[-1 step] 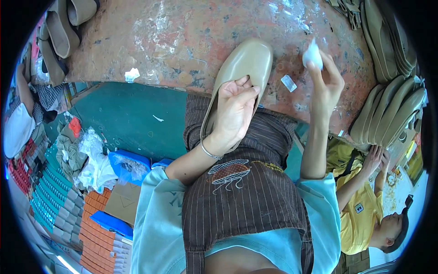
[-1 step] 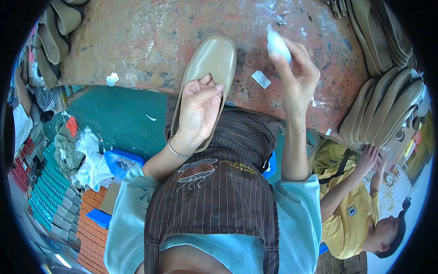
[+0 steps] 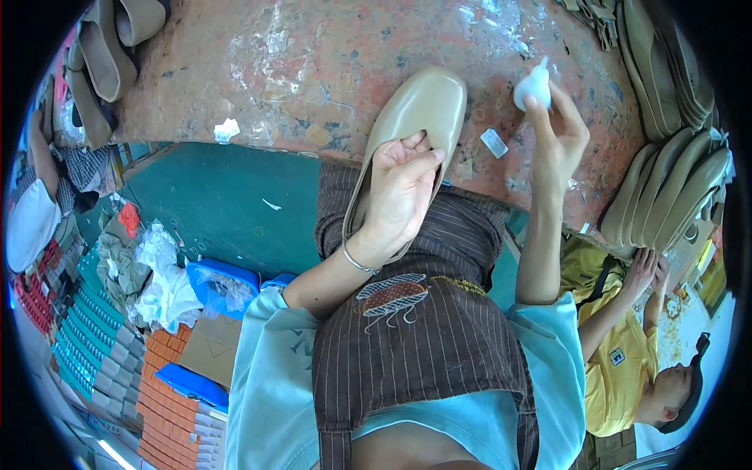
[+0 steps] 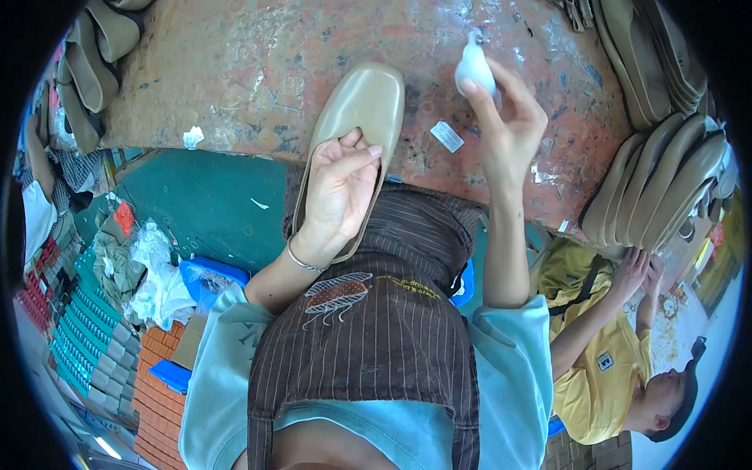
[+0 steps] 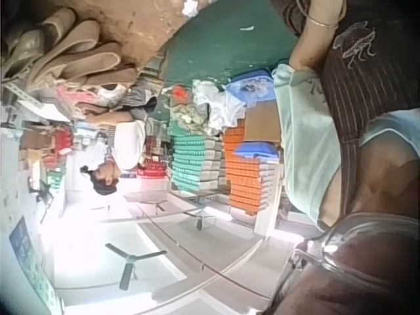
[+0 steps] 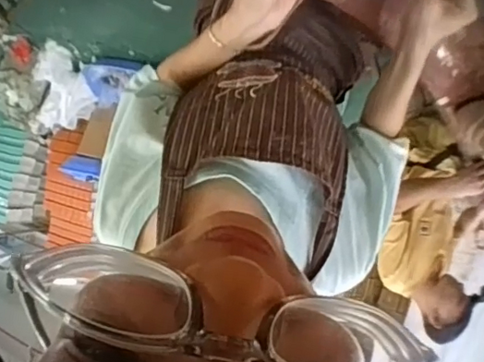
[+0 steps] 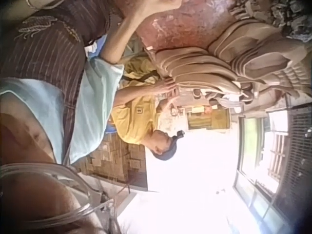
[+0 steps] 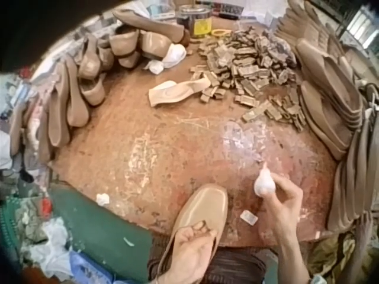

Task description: Attaching decorative buckles to women's shoes using glue.

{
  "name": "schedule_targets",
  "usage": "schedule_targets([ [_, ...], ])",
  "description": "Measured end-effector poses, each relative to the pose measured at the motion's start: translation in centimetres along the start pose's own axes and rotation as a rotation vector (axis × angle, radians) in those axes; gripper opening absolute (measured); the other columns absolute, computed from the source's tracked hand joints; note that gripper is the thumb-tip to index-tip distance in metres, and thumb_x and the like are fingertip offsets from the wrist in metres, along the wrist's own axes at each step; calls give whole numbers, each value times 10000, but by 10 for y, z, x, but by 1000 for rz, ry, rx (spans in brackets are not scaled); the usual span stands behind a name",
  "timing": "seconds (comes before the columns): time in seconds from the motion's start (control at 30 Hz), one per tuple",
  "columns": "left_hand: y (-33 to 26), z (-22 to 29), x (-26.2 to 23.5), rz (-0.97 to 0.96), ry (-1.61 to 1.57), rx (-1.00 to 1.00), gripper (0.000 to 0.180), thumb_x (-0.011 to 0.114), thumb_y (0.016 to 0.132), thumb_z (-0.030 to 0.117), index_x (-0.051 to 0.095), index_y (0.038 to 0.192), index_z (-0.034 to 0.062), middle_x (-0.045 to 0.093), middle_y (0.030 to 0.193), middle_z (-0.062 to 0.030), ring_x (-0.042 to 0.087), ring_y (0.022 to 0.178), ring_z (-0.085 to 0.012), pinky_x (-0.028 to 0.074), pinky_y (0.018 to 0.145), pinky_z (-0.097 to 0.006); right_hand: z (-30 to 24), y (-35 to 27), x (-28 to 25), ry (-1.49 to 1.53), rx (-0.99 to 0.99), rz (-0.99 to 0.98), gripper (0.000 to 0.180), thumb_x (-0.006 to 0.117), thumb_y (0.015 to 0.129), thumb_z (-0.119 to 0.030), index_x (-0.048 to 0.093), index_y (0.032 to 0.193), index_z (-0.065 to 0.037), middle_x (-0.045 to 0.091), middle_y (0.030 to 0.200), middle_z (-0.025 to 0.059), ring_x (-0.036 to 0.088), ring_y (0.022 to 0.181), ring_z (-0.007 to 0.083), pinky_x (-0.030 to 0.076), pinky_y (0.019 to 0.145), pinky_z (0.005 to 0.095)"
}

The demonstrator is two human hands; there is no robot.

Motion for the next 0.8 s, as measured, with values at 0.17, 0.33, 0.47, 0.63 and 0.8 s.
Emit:
schedule_targets([
  [0.17, -1, -2, -12, -20, -61, -24, 251, 537, 773, -179, 536, 699, 60, 591, 923, -80, 561, 1004, -187, 439, 900, -288, 12, 31, 35, -105, -152, -63, 235, 704, 788, -61, 616, 998, -3, 669, 974, 109, 615, 910, 192, 462, 843, 323],
  [0.33, -2, -3, -30, -1, -37, -50, 171, 575, 782, -140, 556, 819, 26, 604, 1005, -125, 582, 980, -199, 444, 906, -320, 8, 35, 44, -429, -414, -140, 292, 634, 746, 15, 621, 1032, -44, 626, 1091, 137, 575, 1039, 315, 389, 971, 429],
  [0.47, -3, 0, -27, 63, -41, -51, 161, 587, 779, -128, 576, 790, 32, 629, 947, -98, 597, 950, -196, 451, 888, -315, -2, 63, 16, -494, -553, -68, 356, 521, 752, 108, 621, 1062, -36, 610, 1092, 146, 568, 1040, 303, 461, 885, 366],
  [0.63, -2, 3, -12, 72, -20, -62, 160, 564, 778, -131, 595, 829, 17, 616, 937, -82, 592, 937, -181, 468, 849, -294, -9, 132, 22, -867, -790, -66, 253, 581, 805, -26, 639, 1043, -89, 603, 1060, 89, 561, 961, 307, 466, 825, 394],
  [0.8, 1, -3, -29, -102, -143, -35, 200, 544, 774, -116, 602, 945, -30, 623, 1002, -126, 583, 1019, -217, 437, 924, -319, 4, 132, 14, -1074, -791, -90, 168, 571, 819, -60, 638, 972, -76, 626, 934, 87, 555, 975, 305, 461, 781, 397],
])
Point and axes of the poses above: each hand's wrist, its own y-axis towards the middle knuckle, its own x-axis out of the palm, z = x × y, the point moved 3 cm from there along y, towards the middle knuckle
